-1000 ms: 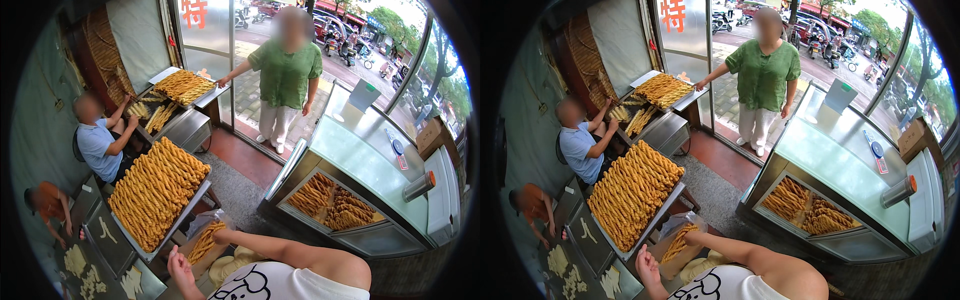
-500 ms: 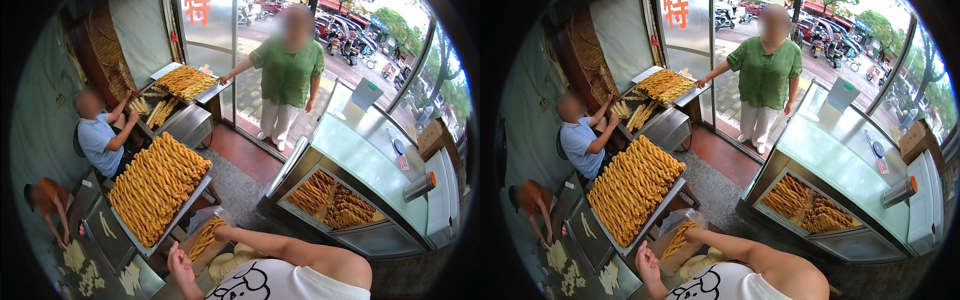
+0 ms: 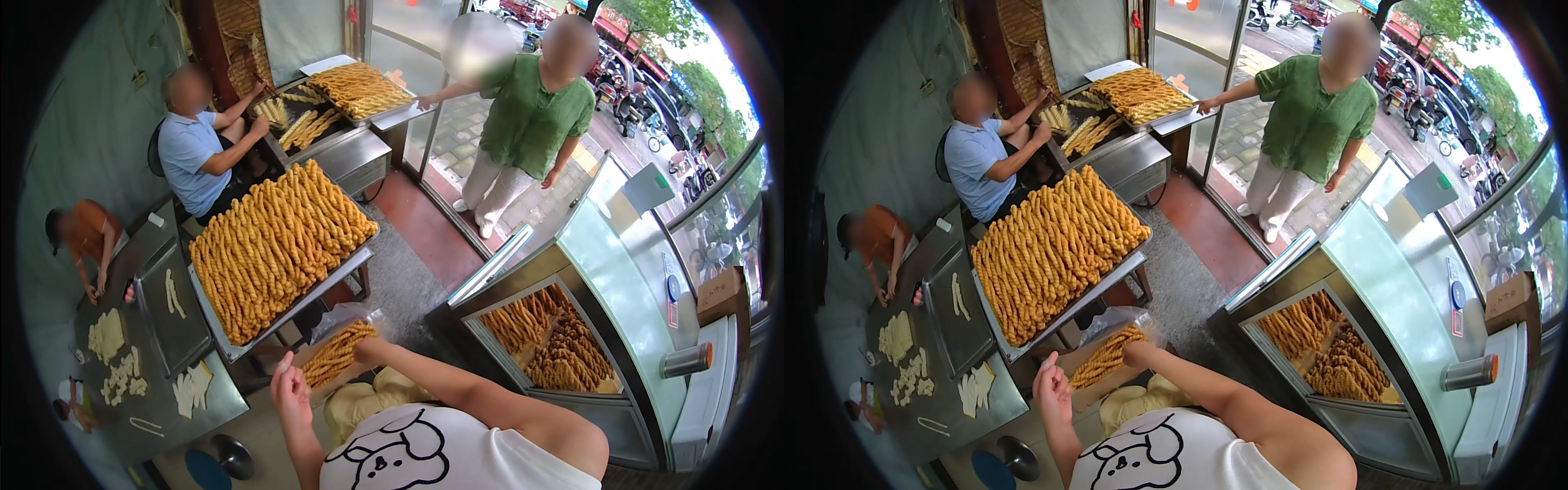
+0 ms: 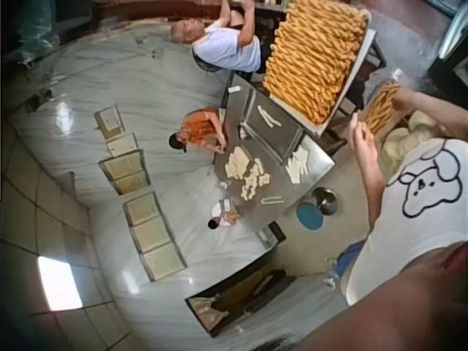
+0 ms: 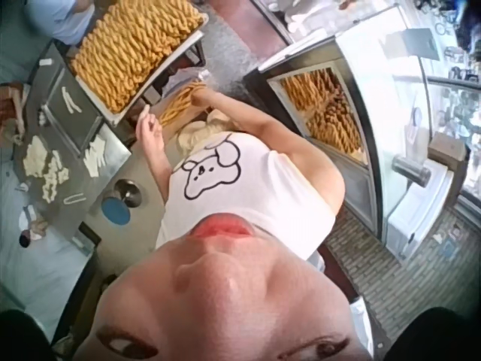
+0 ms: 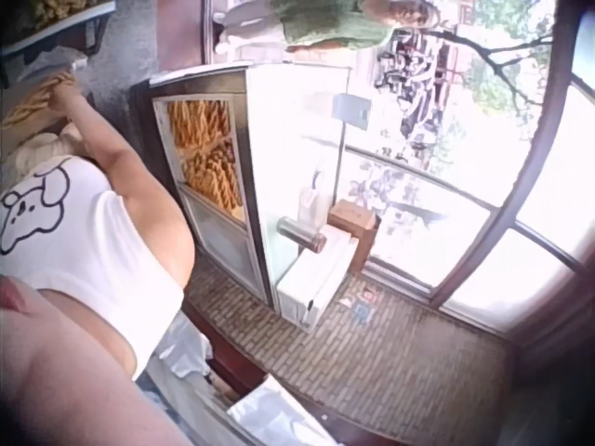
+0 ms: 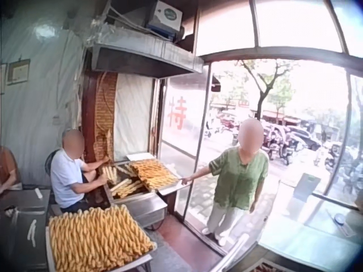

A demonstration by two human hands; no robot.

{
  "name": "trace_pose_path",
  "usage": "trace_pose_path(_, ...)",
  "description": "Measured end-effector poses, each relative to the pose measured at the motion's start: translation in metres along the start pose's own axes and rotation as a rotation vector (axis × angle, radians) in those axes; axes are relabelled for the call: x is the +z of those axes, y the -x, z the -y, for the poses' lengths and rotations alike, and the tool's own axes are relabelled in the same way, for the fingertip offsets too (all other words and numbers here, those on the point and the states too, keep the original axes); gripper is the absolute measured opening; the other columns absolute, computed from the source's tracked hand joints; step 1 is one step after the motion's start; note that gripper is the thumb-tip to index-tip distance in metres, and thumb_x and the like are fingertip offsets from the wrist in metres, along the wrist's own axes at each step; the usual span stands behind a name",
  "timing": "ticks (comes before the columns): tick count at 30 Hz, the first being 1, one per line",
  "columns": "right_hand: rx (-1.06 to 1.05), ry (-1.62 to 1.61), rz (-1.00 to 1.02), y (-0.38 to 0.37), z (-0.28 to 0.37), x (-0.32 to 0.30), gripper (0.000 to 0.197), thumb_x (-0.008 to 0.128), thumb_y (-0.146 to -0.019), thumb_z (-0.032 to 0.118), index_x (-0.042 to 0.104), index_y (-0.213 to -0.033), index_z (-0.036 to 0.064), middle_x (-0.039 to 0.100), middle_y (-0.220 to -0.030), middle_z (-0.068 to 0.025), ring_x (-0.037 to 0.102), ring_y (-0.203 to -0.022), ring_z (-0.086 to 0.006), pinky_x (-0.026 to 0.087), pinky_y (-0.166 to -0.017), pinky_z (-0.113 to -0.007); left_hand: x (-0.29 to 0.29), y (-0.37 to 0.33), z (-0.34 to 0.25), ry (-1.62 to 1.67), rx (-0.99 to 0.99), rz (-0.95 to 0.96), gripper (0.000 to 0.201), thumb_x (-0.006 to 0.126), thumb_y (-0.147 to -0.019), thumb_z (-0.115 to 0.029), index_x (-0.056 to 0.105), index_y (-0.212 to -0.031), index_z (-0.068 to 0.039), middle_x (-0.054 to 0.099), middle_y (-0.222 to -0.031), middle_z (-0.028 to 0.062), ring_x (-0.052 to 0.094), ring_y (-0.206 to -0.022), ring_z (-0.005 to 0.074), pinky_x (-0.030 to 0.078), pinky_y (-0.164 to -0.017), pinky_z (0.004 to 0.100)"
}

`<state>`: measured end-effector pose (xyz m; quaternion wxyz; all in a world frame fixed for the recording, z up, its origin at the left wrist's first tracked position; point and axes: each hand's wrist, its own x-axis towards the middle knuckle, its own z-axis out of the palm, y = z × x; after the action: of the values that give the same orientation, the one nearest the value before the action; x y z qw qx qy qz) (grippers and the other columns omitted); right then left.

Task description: The person packs pre-fried twisted dough snacks into a plastic bag and hands it to a customer. Later, the person rolls and twists raw dough strips on a metal table to form long braided snacks.

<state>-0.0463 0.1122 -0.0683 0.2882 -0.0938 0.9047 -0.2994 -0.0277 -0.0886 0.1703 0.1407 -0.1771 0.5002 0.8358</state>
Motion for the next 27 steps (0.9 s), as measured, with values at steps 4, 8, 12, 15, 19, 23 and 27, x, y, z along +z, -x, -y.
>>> trace_pose_path(4,0.004,0.055,-0.064,-0.006,-0.003,0.006,0.027,0.051,-0.08,0.024,0.07,-0.088,0.0061,0.067,-0.09,-0.017,0.064,-0.086,-0.0346,0.051,-0.072,-0.044,0.0,0.006,0.001,-0.019,0.003,-0.046,0.043,0.048,-0.09,-0.01,0.046,-0.129,0.006,0.038,-0.067,-0.0035,0.027,-0.049,0.0022,0.02,-0.043,0.0183)
trace_pose_path(8,0.176,0.19,-0.076,0.009,0.009,-0.006,0.027,0.054,-0.08,0.025,0.07,-0.093,0.0077,0.066,-0.097,-0.0163,0.063,-0.091,-0.0334,0.051,-0.076,-0.044,-0.008,0.003,0.008,-0.011,0.058,-0.049,0.04,0.05,-0.089,-0.009,0.05,-0.127,0.006,0.04,-0.067,-0.0032,0.029,-0.049,0.003,0.021,-0.044,0.0184)
trace_pose_path(12,0.255,0.18,-0.105,0.015,0.001,-0.016,0.03,0.055,-0.08,0.025,0.069,-0.1,0.0072,0.064,-0.107,-0.0162,0.061,-0.101,-0.0334,0.05,-0.083,-0.044,-0.014,0.0,0.008,-0.02,0.032,-0.036,0.04,0.05,-0.092,-0.016,0.05,-0.126,0.006,0.044,-0.068,-0.003,0.029,-0.045,0.0028,0.022,-0.04,0.0193)
trace_pose_path(15,0.27,0.151,-0.093,0.009,-0.007,-0.02,0.031,0.054,-0.08,0.025,0.069,-0.099,0.0063,0.064,-0.106,-0.0171,0.061,-0.1,-0.0344,0.049,-0.083,-0.045,-0.006,-0.004,0.007,-0.022,0.013,-0.019,0.041,0.051,-0.092,-0.017,0.051,-0.126,0.005,0.044,-0.068,-0.0036,0.028,-0.045,0.0024,0.021,-0.04,0.0187)
trace_pose_path(19,0.232,0.13,-0.116,0.011,0.0,-0.025,0.029,0.054,-0.08,0.025,0.07,-0.097,0.0058,0.065,-0.102,-0.0175,0.062,-0.096,-0.0348,0.051,-0.079,-0.045,-0.003,-0.003,0.007,-0.028,0.003,-0.041,0.033,0.05,-0.091,-0.013,0.054,-0.119,0.003,0.042,-0.067,-0.003,0.029,-0.046,0.0026,0.022,-0.041,0.0191)
trace_pose_path(23,0.184,0.082,-0.119,0.009,-0.001,-0.019,0.027,0.054,-0.08,0.024,0.07,-0.092,0.0071,0.066,-0.093,-0.0161,0.064,-0.086,-0.0342,0.052,-0.073,-0.044,-0.001,-0.003,0.007,-0.022,-0.001,-0.013,0.033,0.05,-0.092,-0.013,0.054,-0.12,0.003,0.042,-0.068,-0.0031,0.029,-0.046,0.0026,0.021,-0.041,0.0188)
trace_pose_path(27,0.122,0.087,-0.143,0.01,0.001,-0.014,0.024,0.054,-0.078,0.02,0.071,-0.088,0.0058,0.068,-0.091,-0.0155,0.066,-0.084,-0.0326,0.052,-0.072,-0.044,-0.004,-0.005,0.008,-0.013,0.013,0.012,0.033,0.049,-0.092,-0.013,0.054,-0.121,0.003,0.042,-0.068,-0.0032,0.028,-0.046,0.0025,0.021,-0.04,0.0186)
